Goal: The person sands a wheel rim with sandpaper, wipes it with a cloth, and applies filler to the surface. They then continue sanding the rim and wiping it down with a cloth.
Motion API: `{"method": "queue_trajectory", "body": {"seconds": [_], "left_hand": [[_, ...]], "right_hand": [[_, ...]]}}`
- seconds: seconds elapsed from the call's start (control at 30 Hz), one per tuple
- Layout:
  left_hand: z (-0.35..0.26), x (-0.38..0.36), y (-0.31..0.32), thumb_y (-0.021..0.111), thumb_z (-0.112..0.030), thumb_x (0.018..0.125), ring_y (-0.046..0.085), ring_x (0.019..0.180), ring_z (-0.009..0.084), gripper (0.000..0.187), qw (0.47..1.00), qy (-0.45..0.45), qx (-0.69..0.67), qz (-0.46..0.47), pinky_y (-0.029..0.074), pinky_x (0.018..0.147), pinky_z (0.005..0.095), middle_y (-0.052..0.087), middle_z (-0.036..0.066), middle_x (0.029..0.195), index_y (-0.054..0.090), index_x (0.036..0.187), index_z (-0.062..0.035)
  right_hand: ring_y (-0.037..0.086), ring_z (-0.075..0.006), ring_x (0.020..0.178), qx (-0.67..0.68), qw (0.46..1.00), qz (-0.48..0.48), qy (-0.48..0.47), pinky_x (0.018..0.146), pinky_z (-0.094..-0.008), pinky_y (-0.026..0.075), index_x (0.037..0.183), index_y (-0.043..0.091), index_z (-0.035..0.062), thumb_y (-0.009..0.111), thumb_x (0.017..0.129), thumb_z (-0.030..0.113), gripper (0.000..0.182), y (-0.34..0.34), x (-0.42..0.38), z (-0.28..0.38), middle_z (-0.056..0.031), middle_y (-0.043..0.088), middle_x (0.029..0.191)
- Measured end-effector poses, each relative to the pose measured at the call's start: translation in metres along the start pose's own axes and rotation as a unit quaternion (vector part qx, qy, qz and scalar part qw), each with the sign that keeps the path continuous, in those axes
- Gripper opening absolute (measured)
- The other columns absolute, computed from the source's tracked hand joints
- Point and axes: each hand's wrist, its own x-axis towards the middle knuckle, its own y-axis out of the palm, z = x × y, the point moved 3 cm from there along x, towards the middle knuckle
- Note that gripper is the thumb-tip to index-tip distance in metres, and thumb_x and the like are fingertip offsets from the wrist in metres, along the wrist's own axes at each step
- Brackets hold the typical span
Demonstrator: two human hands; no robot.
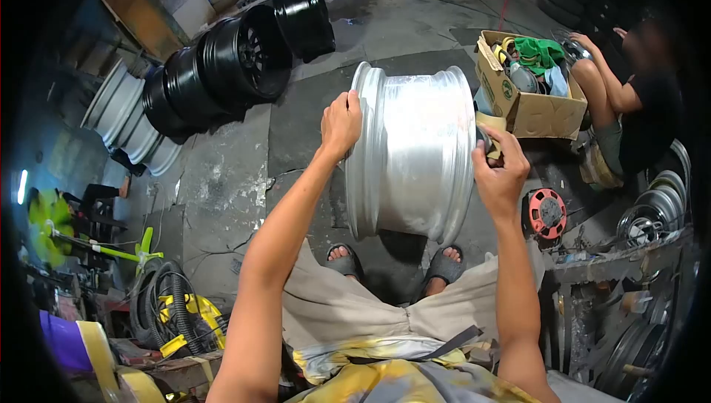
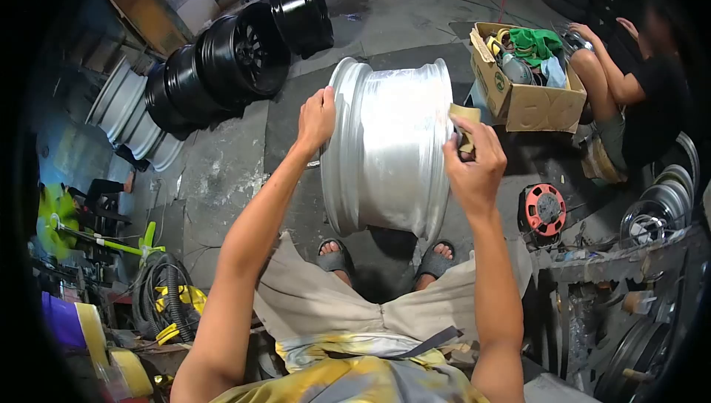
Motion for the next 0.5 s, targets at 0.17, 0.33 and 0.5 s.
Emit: {"method": "queue_trajectory", "body": {"seconds": [0.17, 0.33, 0.5], "left_hand": [[-0.001, -0.027, -0.015, 0.037, -0.037, 0.106, 0.062, 0.093, 0.0524, 0.047, 1.000, 0.008, -0.006, 0.026, 0.045, 0.082, 0.0578, 0.067, 0.030, 0.095, 0.063, 0.097, 0.0015], [-0.002, -0.047, -0.034, 0.042, -0.037, 0.104, 0.063, 0.086, 0.0496, 0.045, 0.998, 0.009, 0.014, 0.055, 0.047, 0.079, 0.0558, 0.067, 0.028, 0.089, 0.064, 0.096, 0.0007], [-0.008, -0.052, -0.064, 0.058, -0.030, 0.100, 0.066, 0.073, 0.0274, 0.032, 0.997, 0.037, 0.000, 0.069, 0.051, 0.072, 0.0395, 0.069, 0.015, 0.080, 0.068, 0.100, 0.0003]], "right_hand": [[0.060, -0.0235, 0.075, -0.006, 0.994, 0.009, -0.111, 0.068, -0.0337, 0.051, 0.101, 0.072, 0.0030, 0.070, 0.076, -0.004, 0.027, 0.020, 0.008, 0.018, -0.0093, 0.062, 0.086], [0.058, -0.0246, 0.090, 0.003, 0.994, -0.006, -0.105, 0.077, -0.0353, 0.050, 0.094, 0.076, 0.0054, 0.072, 0.074, -0.001, 0.021, 0.043, 0.014, 0.036, -0.0119, 0.056, 0.104], [0.058, -0.0258, 0.092, 0.037, 0.995, 0.001, -0.097, 0.079, -0.0346, 0.050, 0.092, 0.074, 0.0020, 0.071, 0.079, 0.002, 0.014, 0.058, 0.019, 0.055, -0.0117, 0.059, 0.101]]}}
